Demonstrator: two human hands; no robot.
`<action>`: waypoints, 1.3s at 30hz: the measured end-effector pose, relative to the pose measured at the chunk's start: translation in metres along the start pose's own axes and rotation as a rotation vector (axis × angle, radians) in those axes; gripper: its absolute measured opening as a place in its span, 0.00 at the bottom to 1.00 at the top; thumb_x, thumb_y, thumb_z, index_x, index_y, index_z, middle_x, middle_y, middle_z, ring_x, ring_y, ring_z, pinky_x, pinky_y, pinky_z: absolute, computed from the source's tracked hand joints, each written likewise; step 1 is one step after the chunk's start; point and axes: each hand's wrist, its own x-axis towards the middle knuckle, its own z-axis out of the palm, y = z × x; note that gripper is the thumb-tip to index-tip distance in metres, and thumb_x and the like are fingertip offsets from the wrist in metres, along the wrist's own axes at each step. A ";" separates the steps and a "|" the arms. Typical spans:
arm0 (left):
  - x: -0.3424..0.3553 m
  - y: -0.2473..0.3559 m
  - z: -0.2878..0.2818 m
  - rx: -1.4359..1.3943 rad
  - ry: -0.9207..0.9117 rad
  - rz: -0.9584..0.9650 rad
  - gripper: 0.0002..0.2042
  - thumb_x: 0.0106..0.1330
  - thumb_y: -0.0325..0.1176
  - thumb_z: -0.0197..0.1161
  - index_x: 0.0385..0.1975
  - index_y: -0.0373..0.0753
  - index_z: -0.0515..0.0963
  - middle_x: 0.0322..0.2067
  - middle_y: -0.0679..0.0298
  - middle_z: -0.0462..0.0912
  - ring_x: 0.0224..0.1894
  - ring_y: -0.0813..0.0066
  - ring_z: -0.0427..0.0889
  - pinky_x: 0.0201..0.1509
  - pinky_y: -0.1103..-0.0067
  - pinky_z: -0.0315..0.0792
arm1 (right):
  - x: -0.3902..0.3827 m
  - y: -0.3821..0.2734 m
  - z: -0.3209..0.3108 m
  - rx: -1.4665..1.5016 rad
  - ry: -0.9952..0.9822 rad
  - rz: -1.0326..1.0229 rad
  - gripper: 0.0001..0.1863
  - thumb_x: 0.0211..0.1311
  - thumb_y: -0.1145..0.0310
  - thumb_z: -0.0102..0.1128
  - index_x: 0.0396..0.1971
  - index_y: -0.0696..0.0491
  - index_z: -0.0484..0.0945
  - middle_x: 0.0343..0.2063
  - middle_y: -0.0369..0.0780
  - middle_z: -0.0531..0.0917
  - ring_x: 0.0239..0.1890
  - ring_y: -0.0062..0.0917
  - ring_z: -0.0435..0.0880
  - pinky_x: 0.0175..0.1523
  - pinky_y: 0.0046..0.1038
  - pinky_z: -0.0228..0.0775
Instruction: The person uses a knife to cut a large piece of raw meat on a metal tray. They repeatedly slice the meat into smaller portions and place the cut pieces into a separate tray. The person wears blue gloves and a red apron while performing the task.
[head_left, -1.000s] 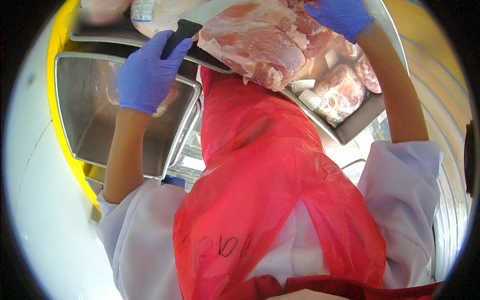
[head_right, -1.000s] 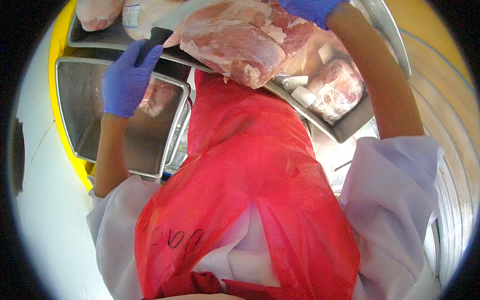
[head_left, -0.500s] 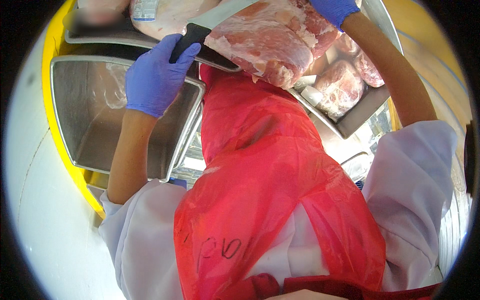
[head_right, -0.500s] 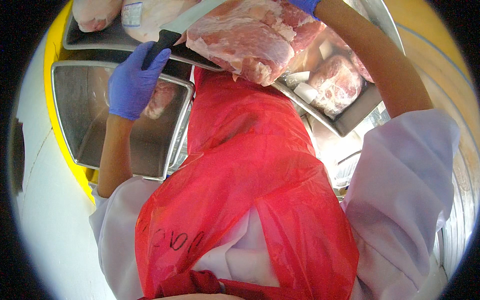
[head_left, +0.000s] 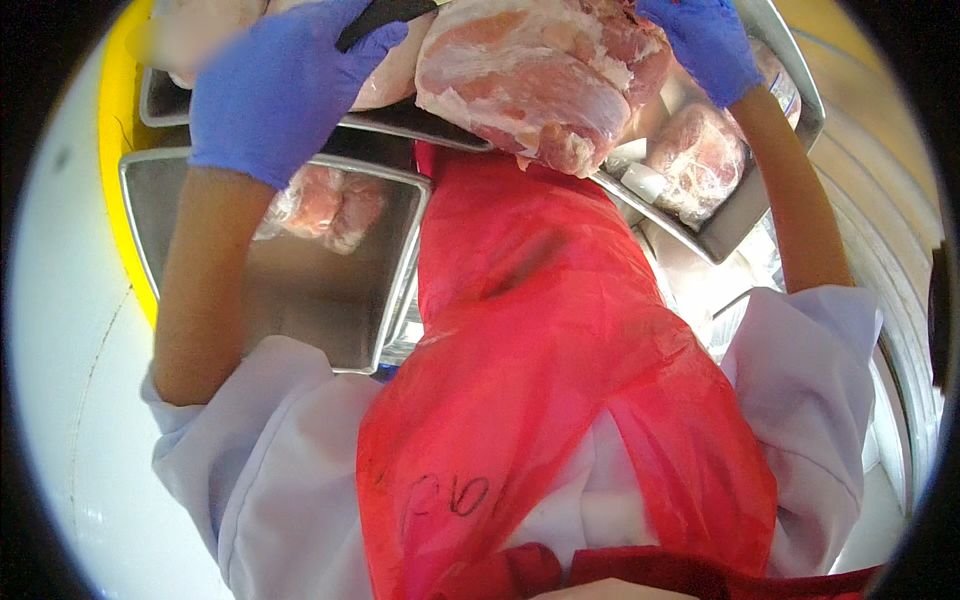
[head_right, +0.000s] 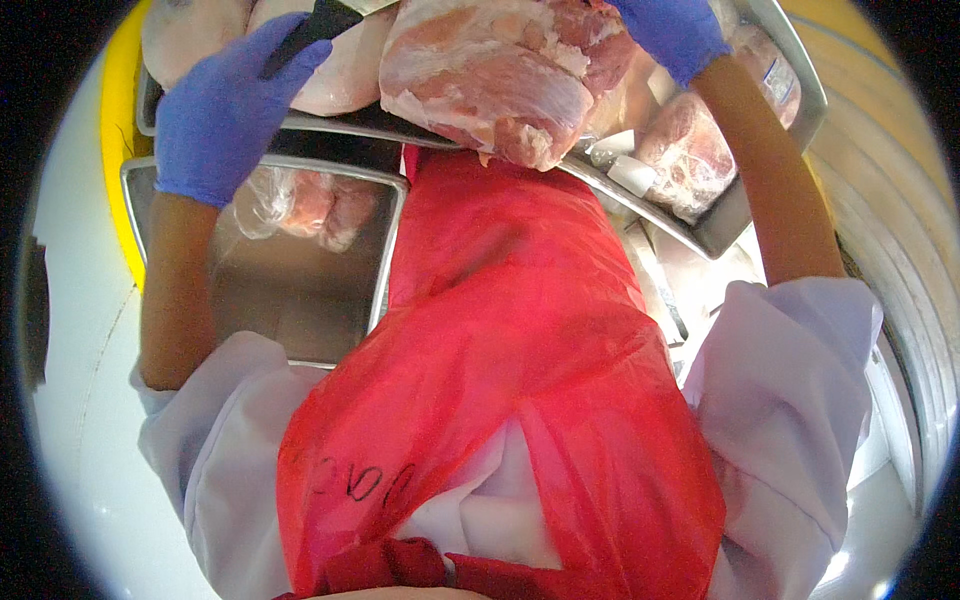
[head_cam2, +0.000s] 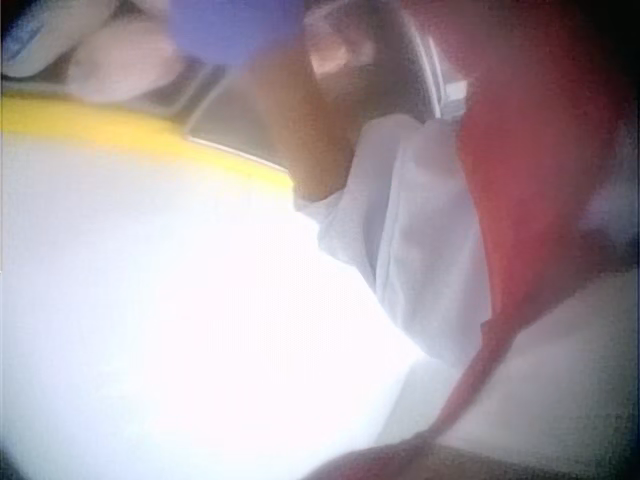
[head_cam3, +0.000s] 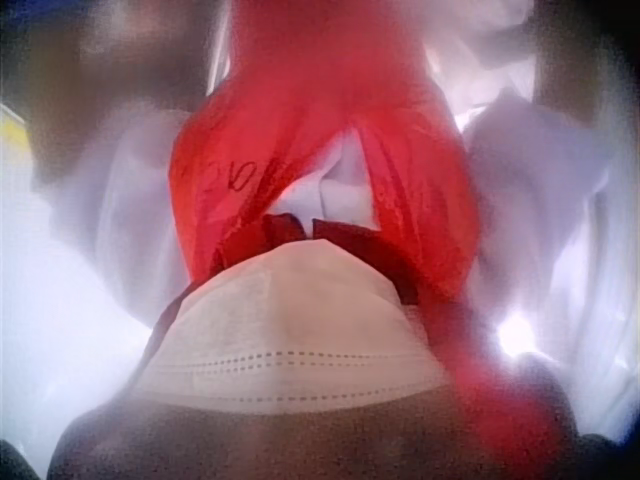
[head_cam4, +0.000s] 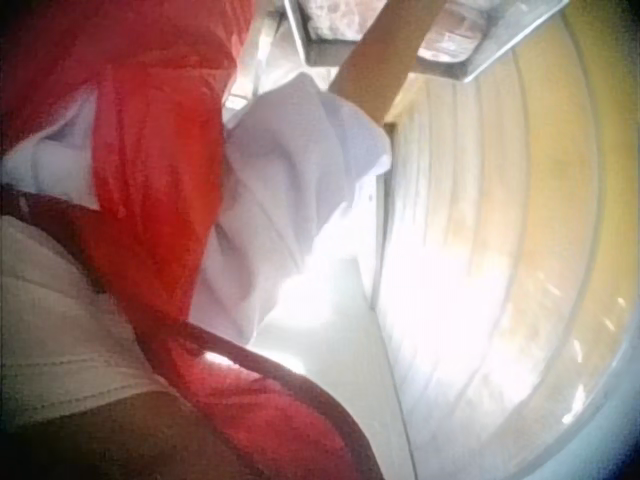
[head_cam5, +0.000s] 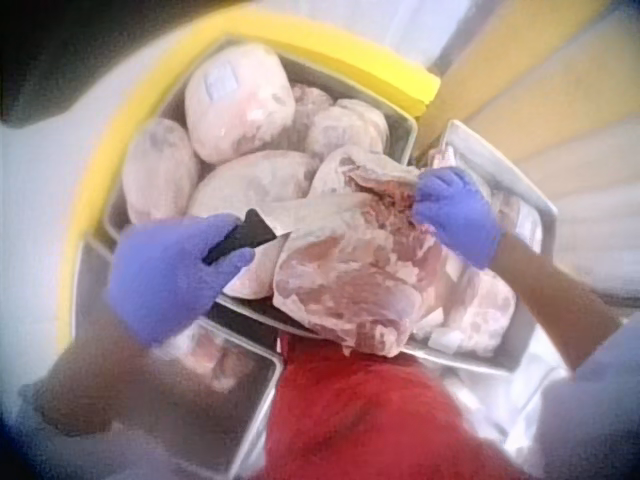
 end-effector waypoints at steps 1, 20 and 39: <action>0.008 0.006 -0.008 0.060 -0.041 0.008 0.21 0.70 0.51 0.62 0.54 0.45 0.82 0.45 0.50 0.86 0.48 0.49 0.85 0.49 0.63 0.78 | -0.005 0.000 0.001 0.038 0.046 0.013 0.05 0.52 0.68 0.65 0.30 0.45 0.83 0.41 0.38 0.79 0.53 0.37 0.77 0.64 0.42 0.64; 0.099 -0.020 -0.062 0.273 -0.152 0.572 0.17 0.70 0.40 0.62 0.53 0.38 0.81 0.46 0.49 0.86 0.48 0.52 0.86 0.51 0.68 0.79 | -0.008 0.043 0.080 0.509 0.362 0.472 0.34 0.80 0.47 0.24 0.57 0.52 0.79 0.60 0.48 0.76 0.66 0.44 0.66 0.73 0.42 0.52; 0.096 0.006 -0.010 -0.192 -0.340 0.065 0.19 0.69 0.39 0.68 0.53 0.31 0.81 0.38 0.48 0.88 0.41 0.72 0.87 0.47 0.75 0.78 | 0.006 0.090 0.144 1.020 0.409 0.570 0.11 0.73 0.64 0.56 0.36 0.55 0.81 0.32 0.38 0.77 0.39 0.27 0.77 0.48 0.30 0.70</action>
